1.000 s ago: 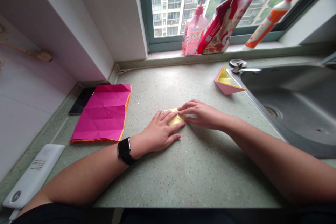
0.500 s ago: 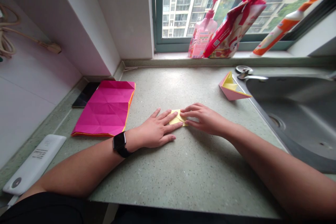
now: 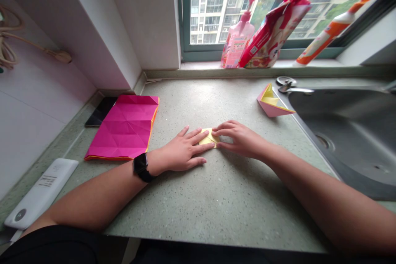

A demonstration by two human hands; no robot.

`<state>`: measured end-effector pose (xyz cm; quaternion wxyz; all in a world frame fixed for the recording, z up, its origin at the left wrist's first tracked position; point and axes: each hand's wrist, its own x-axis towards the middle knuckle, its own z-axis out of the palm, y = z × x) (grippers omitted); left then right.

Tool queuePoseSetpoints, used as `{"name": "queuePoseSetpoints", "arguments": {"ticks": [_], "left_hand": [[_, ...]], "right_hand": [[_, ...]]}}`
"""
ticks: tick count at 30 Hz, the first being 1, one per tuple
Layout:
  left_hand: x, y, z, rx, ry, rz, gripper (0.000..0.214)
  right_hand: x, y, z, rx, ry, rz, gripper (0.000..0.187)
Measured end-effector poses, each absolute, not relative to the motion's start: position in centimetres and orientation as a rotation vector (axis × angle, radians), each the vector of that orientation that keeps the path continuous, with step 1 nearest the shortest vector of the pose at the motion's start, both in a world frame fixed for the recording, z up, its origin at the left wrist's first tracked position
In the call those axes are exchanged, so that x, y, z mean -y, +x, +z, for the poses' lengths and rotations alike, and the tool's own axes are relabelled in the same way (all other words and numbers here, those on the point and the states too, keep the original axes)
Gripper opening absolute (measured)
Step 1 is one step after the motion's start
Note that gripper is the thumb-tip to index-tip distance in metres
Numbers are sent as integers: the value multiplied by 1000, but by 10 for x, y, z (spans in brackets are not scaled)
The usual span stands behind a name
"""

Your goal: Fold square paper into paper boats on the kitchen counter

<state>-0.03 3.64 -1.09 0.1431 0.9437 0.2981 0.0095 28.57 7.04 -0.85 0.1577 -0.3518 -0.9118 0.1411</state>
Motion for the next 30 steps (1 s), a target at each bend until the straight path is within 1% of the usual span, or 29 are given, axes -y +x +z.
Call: {"name": "queuePoseSetpoints", "arguments": {"ticks": [6, 11, 15, 18, 22, 27, 30], "left_hand": [[-36, -1, -10, -963, 2695, 91, 51], [-39, -6, -11, -943, 2711, 107, 52], [-39, -4, -10, -959, 2717, 143, 54], [-38, -1, -8, -1000, 2718, 186, 48], [-38, 0, -9, -1013, 2713, 316, 36], [-39, -4, -14, -1096, 2699, 490, 36], [-39, -4, -15, -1170, 2684, 526, 31]], "right_hand": [[-71, 285, -12, 2591, -1010, 408, 22], [-73, 288, -12, 2601, -984, 440, 24], [-76, 295, -12, 2617, -927, 492, 33], [-78, 298, -13, 2632, -880, 502, 39], [-77, 296, -16, 2638, -870, 431, 33], [-69, 286, -20, 2606, -924, 284, 30], [-67, 283, -22, 2598, -925, 277, 30]]}}
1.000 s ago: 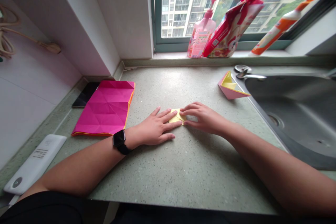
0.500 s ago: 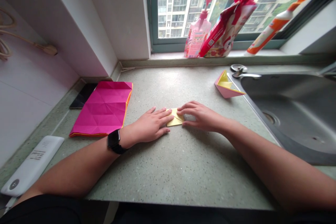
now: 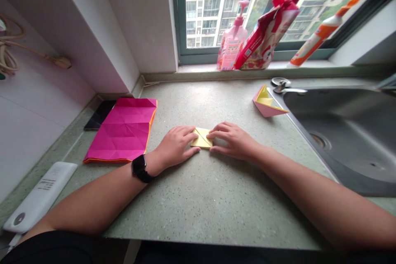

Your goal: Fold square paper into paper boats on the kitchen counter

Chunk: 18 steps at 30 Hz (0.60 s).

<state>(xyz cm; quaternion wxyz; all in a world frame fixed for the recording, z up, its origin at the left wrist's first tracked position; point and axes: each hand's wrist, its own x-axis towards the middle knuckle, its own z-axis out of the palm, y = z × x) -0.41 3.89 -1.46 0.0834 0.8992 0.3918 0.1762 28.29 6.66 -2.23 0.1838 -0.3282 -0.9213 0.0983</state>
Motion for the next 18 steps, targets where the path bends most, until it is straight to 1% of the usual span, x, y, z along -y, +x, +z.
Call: {"name": "queuePoseSetpoints", "arguments": {"ticks": [3, 6, 8, 9, 13, 16, 18], "left_hand": [[-40, -4, -14, -1194, 2665, 532, 25], [-42, -5, -15, -1179, 2652, 544, 21], [-44, -5, -16, -1159, 2643, 565, 19], [-44, -6, -16, -1148, 2637, 575, 19], [-45, -7, -16, -1112, 2625, 591, 18], [-45, -6, -15, -1119, 2634, 576, 16], [-44, -5, -15, -1151, 2621, 578, 16]], "right_hand": [[-67, 285, -23, 2593, -927, 272, 36], [-68, 287, -25, 2563, -992, 247, 51], [-69, 287, -26, 2558, -1007, 270, 55], [-70, 287, -26, 2560, -1000, 286, 52], [-72, 286, -27, 2552, -959, 309, 30], [-72, 286, -25, 2556, -922, 317, 21], [-71, 286, -23, 2559, -909, 338, 18]]}}
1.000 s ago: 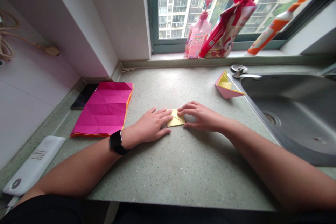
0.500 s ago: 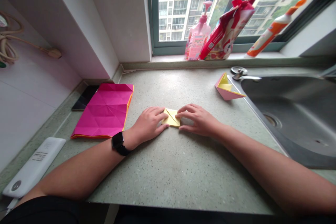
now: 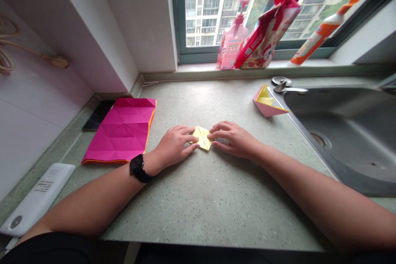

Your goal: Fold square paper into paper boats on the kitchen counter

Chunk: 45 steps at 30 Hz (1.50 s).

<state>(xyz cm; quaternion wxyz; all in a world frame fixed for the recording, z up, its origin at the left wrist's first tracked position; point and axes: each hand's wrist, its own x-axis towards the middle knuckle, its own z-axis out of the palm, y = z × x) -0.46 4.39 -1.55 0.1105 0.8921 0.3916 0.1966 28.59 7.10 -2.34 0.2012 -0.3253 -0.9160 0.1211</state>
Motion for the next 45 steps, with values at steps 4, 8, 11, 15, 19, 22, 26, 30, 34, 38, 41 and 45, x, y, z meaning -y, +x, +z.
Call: {"name": "queuePoseSetpoints", "arguments": {"ticks": [4, 8, 11, 15, 19, 22, 26, 30, 34, 38, 41, 45], "left_hand": [[-41, 1, -18, -1248, 2563, 622, 28], [-40, 4, -20, -1225, 2514, 654, 41], [-42, 4, -22, -1175, 2468, 675, 40], [-44, 4, -23, -1118, 2434, 671, 41], [-43, 4, -24, -1106, 2425, 688, 47], [-43, 4, -23, -1086, 2411, 713, 48], [-42, 4, -22, -1019, 2385, 837, 43], [-41, 4, -24, -918, 2375, 1072, 40], [-39, 4, -20, -844, 2305, 1319, 38], [-37, 4, -8, -777, 2350, 1364, 15], [-35, 4, -1, -698, 2365, 1370, 8], [-33, 5, 1, -666, 2354, 1386, 6]], "right_hand": [[-67, 282, -22, 2541, -937, 354, 15], [-64, 276, -26, 2514, -956, 318, 19], [-62, 274, -29, 2484, -986, 304, 34], [-61, 275, -31, 2436, -1036, 342, 50], [-62, 274, -29, 2353, -1035, 509, 51], [-62, 273, -29, 2226, -985, 674, 47], [-60, 270, -28, 2069, -942, 863, 49], [-55, 267, -18, 2062, -897, 845, 36], [-47, 263, -4, 2118, -795, 631, 9], [-38, 258, 2, 2112, -706, 405, 10], [-33, 255, 0, 2145, -681, 281, 12], [-32, 254, -1, 2171, -675, 194, 12]]}}
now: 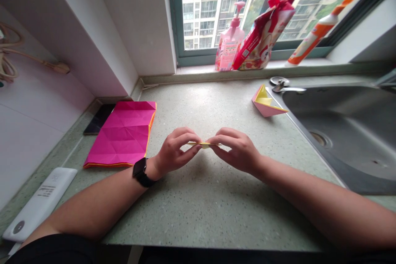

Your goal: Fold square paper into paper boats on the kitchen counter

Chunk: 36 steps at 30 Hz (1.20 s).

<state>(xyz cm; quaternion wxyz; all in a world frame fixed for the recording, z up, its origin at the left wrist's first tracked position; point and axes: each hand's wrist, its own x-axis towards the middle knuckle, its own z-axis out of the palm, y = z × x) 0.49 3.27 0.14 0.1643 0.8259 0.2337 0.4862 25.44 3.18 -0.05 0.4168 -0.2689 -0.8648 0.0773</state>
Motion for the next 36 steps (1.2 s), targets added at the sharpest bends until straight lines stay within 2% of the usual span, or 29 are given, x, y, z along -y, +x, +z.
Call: {"name": "queuePoseSetpoints", "arguments": {"ticks": [17, 25, 36], "left_hand": [[-33, 6, 4, -682, 2206, 1408, 11], [-36, 2, -4, -745, 2022, 1465, 6], [-45, 0, -13, -837, 1858, 1528, 17]], "right_hand": [[-33, 254, 0, 2085, -697, 240, 14], [-35, 256, 0, 2001, -762, 320, 12], [-53, 265, -13, 1762, -914, 441, 8]]}}
